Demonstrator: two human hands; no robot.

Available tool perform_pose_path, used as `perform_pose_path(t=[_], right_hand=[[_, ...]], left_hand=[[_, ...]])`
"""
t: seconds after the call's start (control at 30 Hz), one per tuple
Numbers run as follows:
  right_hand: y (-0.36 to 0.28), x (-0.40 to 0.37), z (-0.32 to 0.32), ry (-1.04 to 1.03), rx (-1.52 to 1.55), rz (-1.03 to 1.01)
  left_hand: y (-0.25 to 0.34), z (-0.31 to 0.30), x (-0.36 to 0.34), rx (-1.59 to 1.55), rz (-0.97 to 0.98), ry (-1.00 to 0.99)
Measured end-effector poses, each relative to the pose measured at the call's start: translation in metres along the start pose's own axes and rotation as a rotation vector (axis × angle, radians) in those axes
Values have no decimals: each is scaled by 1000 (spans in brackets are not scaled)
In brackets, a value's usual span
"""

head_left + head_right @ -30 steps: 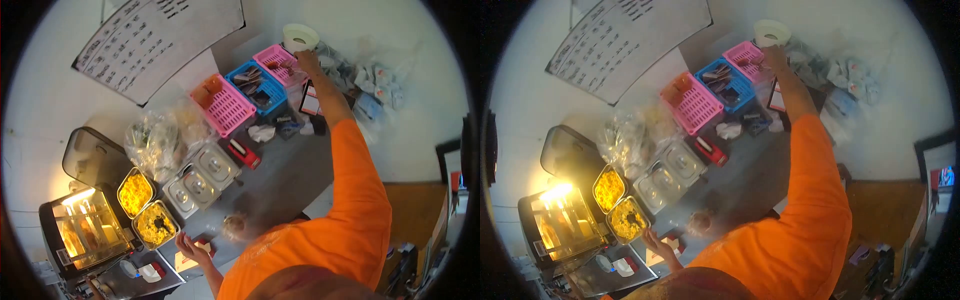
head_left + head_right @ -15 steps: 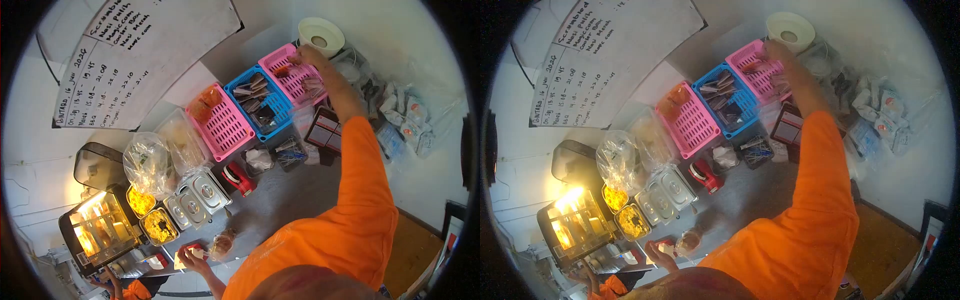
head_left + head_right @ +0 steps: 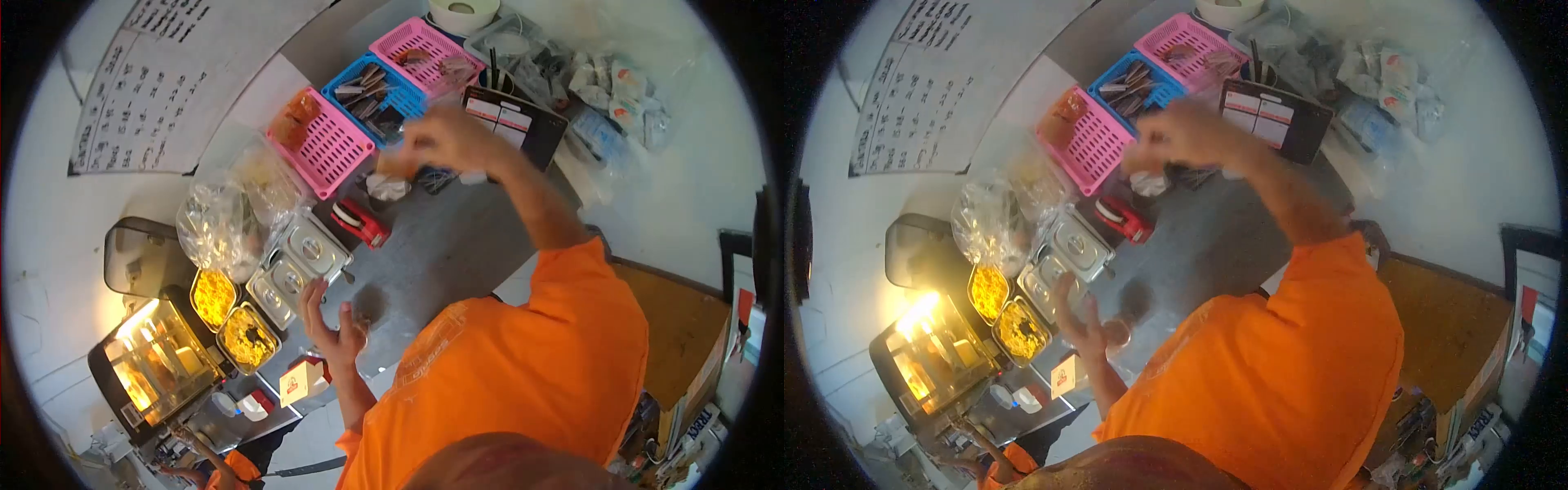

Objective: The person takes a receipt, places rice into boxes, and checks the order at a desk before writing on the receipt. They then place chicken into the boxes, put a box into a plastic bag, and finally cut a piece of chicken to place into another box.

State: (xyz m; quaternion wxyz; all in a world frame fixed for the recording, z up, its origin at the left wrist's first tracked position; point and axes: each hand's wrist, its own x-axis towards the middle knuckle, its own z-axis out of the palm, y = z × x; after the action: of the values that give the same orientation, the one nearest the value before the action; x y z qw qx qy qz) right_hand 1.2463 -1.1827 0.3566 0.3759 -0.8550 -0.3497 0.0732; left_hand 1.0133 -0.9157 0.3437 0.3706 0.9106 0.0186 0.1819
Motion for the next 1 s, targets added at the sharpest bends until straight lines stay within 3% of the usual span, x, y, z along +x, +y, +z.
perform_pose_path(t=[0.07,0.13,0.2,0.27,0.33,0.37,0.43,0.5,0.57,0.6,0.67,0.7,0.77,0.87,1.0], right_hand=[[-57,-28,50,-19,126,-176],[-112,-45,94,-218,197,-279],[-160,-58,137,-177,186,-352],[-199,-71,169,-147,185,-423],[-238,-80,195,-205,126,-407],[-258,-86,211,-233,140,-426],[-295,-94,247,-166,257,-474],[-320,-99,292,-77,380,-472],[-347,-104,309,-167,470,-353],[-356,-105,323,-219,497,-390],[-366,-110,349,-379,339,-223],[-371,-107,364,-391,335,-236],[-371,-97,422,-610,104,29],[-351,-96,495,-520,-137,-17],[-349,-101,546,-428,-156,-119]], left_hand=[[25,-6,-7,-73,-12,-14],[22,-29,-34,-147,-19,-22],[-5,-62,-79,-634,-542,-453],[-20,-85,-119,-680,-486,-361],[-43,-117,-163,-630,-660,-280],[-63,-129,-186,-679,-557,-251],[-82,-150,-235,-1102,-648,-54],[-101,-178,-278,-1117,-763,40],[-128,-194,-324,-1251,-840,193],[-144,-202,-350,-1237,-851,267],[-179,-207,-389,-1070,-992,345],[-195,-211,-397,-1074,-989,364],[-245,-219,-412,-799,-1118,379],[-295,-216,-393,-686,-1070,325],[-336,-203,-374,-649,-992,359]])
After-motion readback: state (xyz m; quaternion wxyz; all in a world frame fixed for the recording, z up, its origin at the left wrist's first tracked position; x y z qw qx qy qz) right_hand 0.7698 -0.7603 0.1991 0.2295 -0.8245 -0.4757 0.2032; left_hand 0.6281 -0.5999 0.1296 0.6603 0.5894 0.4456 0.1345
